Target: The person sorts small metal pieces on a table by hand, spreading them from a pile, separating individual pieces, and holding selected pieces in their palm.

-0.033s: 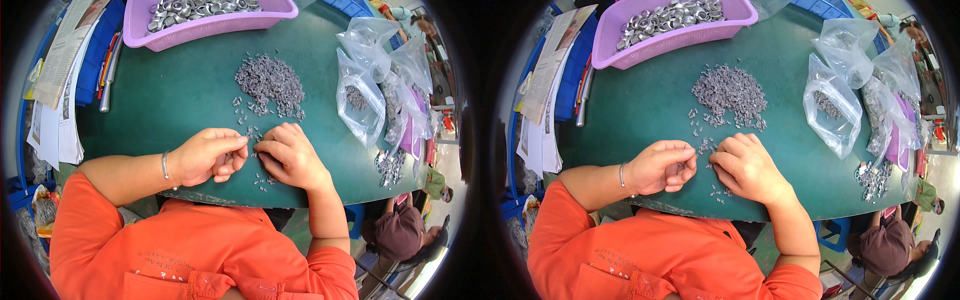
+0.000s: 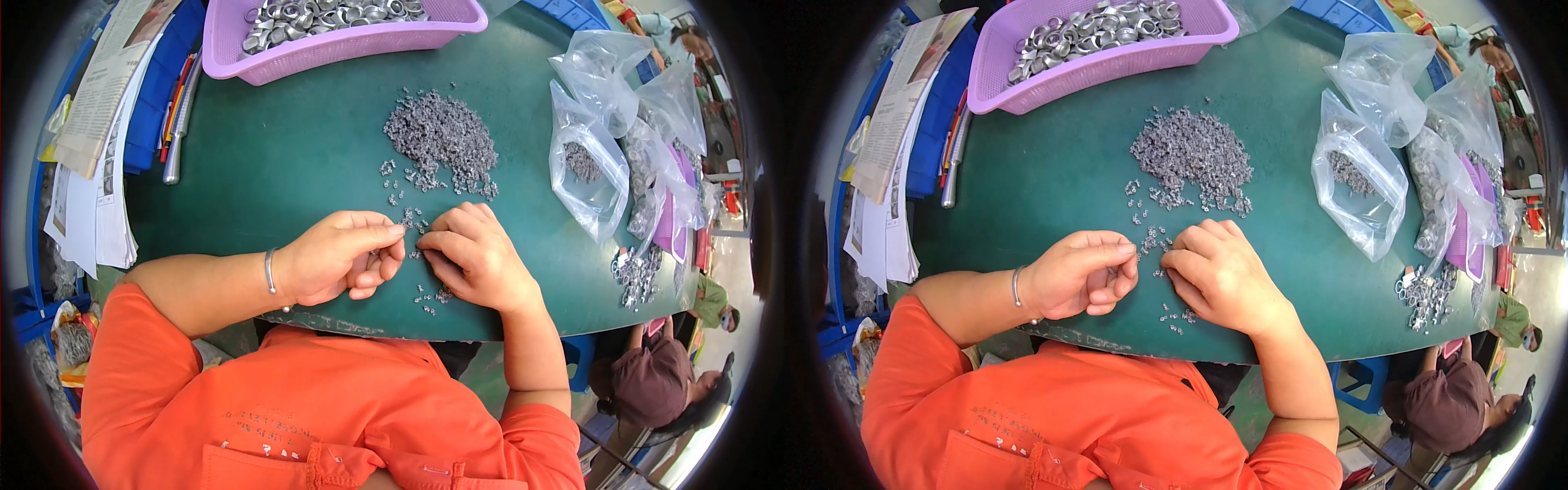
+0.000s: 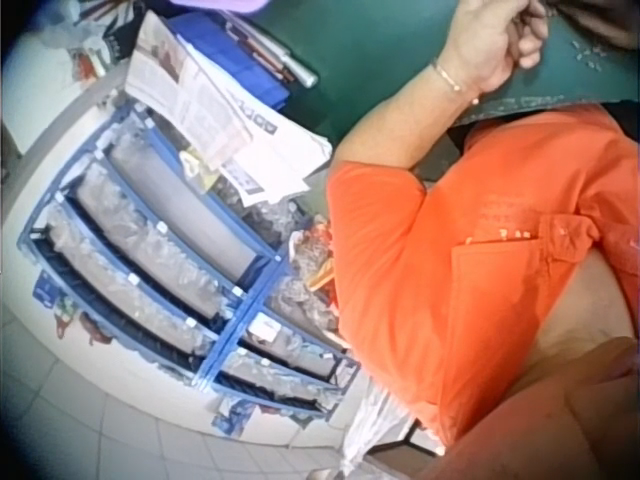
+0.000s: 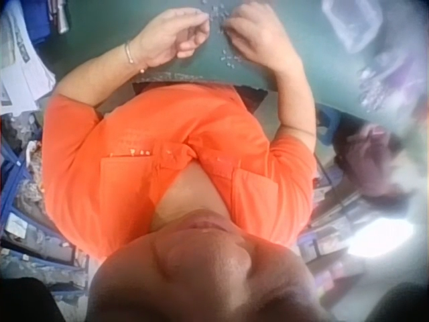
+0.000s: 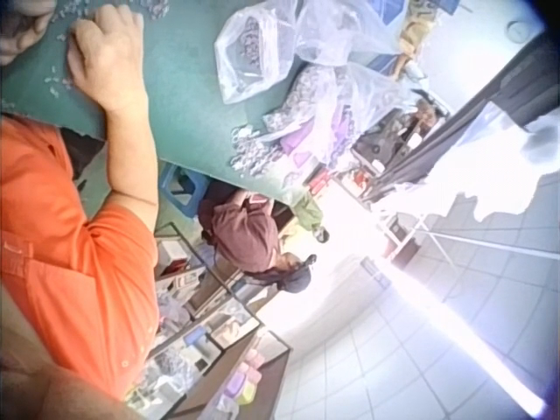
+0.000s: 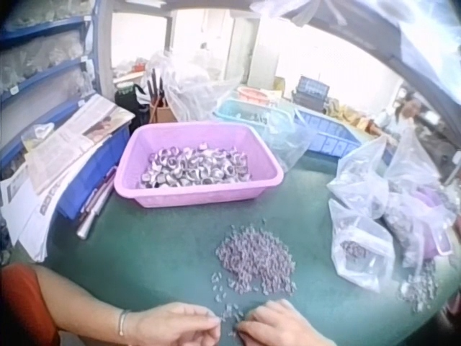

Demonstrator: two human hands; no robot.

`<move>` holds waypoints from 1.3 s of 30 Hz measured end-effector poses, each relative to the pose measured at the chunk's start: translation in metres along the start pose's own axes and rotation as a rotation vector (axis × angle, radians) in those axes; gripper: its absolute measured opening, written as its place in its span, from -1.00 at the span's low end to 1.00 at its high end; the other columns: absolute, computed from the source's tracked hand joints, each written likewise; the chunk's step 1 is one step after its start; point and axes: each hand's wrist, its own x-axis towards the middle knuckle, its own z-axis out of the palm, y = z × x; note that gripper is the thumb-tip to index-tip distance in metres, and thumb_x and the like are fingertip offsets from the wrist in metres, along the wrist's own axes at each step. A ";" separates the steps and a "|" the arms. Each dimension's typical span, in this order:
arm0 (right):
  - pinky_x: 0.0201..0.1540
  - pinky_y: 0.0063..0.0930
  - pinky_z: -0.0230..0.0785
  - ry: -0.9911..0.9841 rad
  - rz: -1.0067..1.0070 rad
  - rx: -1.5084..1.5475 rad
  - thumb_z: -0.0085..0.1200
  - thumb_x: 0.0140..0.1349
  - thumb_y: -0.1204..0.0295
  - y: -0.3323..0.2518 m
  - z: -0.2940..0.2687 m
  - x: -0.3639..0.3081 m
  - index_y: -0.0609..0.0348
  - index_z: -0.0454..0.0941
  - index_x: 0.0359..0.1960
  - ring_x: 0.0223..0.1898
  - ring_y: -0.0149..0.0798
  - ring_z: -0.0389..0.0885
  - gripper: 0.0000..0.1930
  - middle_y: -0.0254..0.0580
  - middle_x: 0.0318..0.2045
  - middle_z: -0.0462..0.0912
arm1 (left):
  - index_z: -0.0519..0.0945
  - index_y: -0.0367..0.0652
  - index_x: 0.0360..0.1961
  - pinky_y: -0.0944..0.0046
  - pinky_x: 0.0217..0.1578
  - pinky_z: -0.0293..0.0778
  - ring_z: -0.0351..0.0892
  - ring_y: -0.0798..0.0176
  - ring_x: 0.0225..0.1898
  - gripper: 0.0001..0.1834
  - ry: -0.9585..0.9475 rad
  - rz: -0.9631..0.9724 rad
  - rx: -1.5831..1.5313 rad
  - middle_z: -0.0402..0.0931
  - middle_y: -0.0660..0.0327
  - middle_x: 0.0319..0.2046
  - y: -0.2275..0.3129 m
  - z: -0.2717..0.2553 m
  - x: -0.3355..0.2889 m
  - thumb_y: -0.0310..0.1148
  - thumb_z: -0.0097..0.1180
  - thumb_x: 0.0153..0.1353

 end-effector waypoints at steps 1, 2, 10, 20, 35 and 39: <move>-0.19 -0.29 0.32 -0.001 -0.002 -0.003 0.27 0.00 0.56 0.002 -0.002 0.000 0.12 0.64 -0.32 -0.33 -0.13 0.51 -0.82 -0.27 -0.38 0.56 | 0.52 -0.17 -0.30 0.37 -0.61 0.30 0.29 0.41 -0.63 -0.70 -0.001 0.003 0.000 0.51 0.23 -0.49 0.001 0.000 0.001 -0.23 -0.08 0.53; -0.19 -0.29 0.32 0.026 -0.001 -0.005 0.28 0.00 0.56 0.005 -0.003 -0.001 0.11 0.63 -0.32 -0.32 -0.14 0.53 -0.82 -0.27 -0.37 0.57 | 0.52 -0.17 -0.30 0.36 -0.60 0.30 0.29 0.41 -0.63 -0.70 -0.001 -0.002 -0.006 0.51 0.22 -0.49 0.000 0.000 0.000 -0.23 -0.08 0.53; -0.21 -0.33 0.36 0.124 0.060 0.010 0.36 -0.02 0.57 0.018 -0.017 -0.011 0.14 0.67 -0.37 -0.33 -0.18 0.59 -0.83 -0.31 -0.31 0.67 | 0.52 -0.17 -0.34 0.36 -0.58 0.31 0.31 0.41 -0.58 -0.68 -0.008 0.001 -0.006 0.47 0.24 -0.51 0.002 0.000 -0.003 -0.20 -0.03 0.51; -0.19 -0.30 0.33 -0.079 0.074 0.092 0.24 -0.05 0.65 0.015 -0.022 -0.015 0.11 0.70 -0.31 -0.31 -0.16 0.53 -0.77 -0.30 -0.34 0.61 | 0.52 -0.18 -0.32 0.37 -0.58 0.32 0.30 0.42 -0.59 -0.69 -0.025 0.005 -0.020 0.47 0.24 -0.50 0.002 -0.001 -0.002 -0.19 -0.03 0.51; -0.15 -0.32 0.30 0.029 -0.021 -0.044 0.28 -0.02 0.57 0.002 -0.005 0.001 0.12 0.71 -0.29 -0.29 -0.20 0.51 -0.79 -0.31 -0.35 0.56 | 0.53 -0.17 -0.31 0.37 -0.57 0.32 0.30 0.42 -0.59 -0.69 -0.038 0.004 -0.037 0.48 0.25 -0.49 0.001 -0.002 -0.001 -0.19 -0.04 0.51; -0.14 -0.32 0.31 -0.069 -0.018 -0.008 0.22 -0.09 0.62 -0.005 0.000 0.005 0.13 0.71 -0.29 -0.28 -0.20 0.52 -0.74 -0.30 -0.33 0.58 | 0.52 -0.17 -0.31 0.36 -0.57 0.32 0.30 0.42 -0.59 -0.69 -0.040 0.006 -0.033 0.48 0.25 -0.49 0.000 -0.002 -0.002 -0.18 -0.04 0.51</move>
